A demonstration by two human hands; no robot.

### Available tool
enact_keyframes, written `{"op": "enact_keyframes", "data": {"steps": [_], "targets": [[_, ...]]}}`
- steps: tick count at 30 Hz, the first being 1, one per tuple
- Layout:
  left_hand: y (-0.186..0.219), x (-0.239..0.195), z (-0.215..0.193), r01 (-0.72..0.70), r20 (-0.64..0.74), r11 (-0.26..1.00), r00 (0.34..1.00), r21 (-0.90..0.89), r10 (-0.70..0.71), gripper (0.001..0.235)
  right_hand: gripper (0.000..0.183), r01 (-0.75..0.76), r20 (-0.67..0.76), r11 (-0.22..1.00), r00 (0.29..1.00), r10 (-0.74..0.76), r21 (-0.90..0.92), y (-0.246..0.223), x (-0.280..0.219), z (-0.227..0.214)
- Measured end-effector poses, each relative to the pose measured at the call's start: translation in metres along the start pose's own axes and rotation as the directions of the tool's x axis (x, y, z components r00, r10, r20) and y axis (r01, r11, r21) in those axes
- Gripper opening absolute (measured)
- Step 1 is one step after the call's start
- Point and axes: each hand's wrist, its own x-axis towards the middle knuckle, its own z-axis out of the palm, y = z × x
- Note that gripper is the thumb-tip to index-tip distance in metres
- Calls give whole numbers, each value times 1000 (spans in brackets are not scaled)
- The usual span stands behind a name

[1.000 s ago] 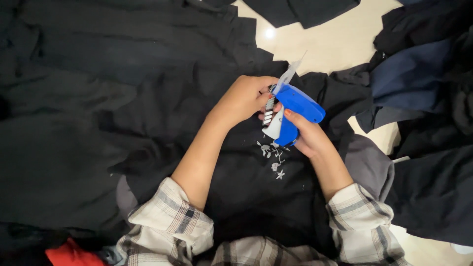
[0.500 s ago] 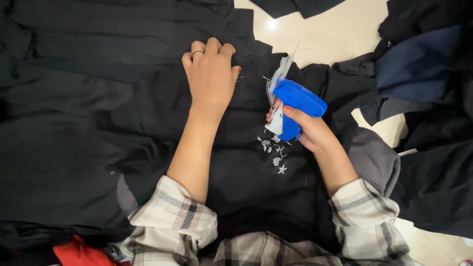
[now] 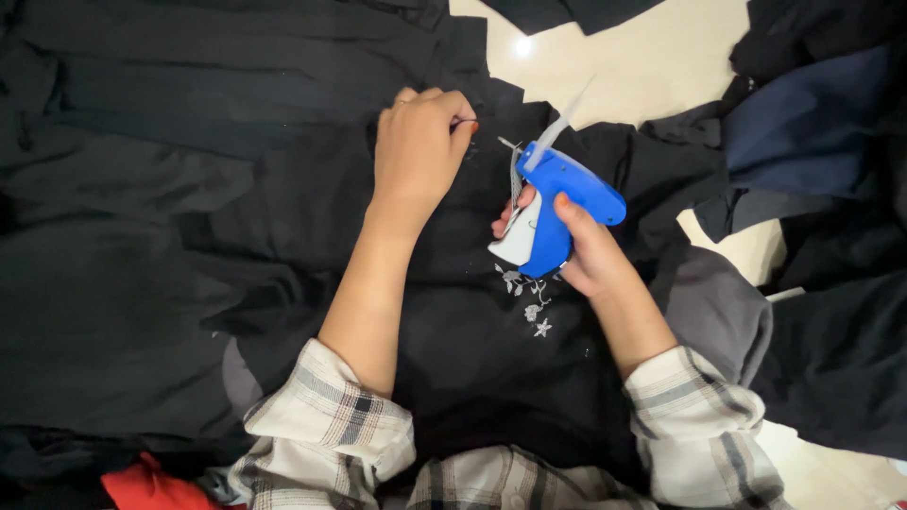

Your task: The person sits on the floor surrounded by black t-shirts and uses a blue hot glue gun to attach small rectangular tags to the collar area of each shirt. They pick up a shirt, apply glue to a tag, press it onto the garment, and then move the shirt aside to repeat the process.

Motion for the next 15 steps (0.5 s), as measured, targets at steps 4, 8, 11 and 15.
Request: {"op": "enact_keyframes", "data": {"steps": [4,8,11,15], "targets": [[-8,3,-3,189,165,943,975,-274,-148,12,41,0,8,991,1000,-1,131,11,21,18],[-15,4,1,185,184,921,975,-341,-128,12,38,-39,12,988,999,37,149,16,23,19],[-12,5,-1,204,196,927,970,-314,-147,12,37,-26,32,995,999,23,101,14,25,16],[-11,5,-3,210,203,920,968,-330,-148,10,37,-34,-8,997,999,35,74,14,24,17]]}}
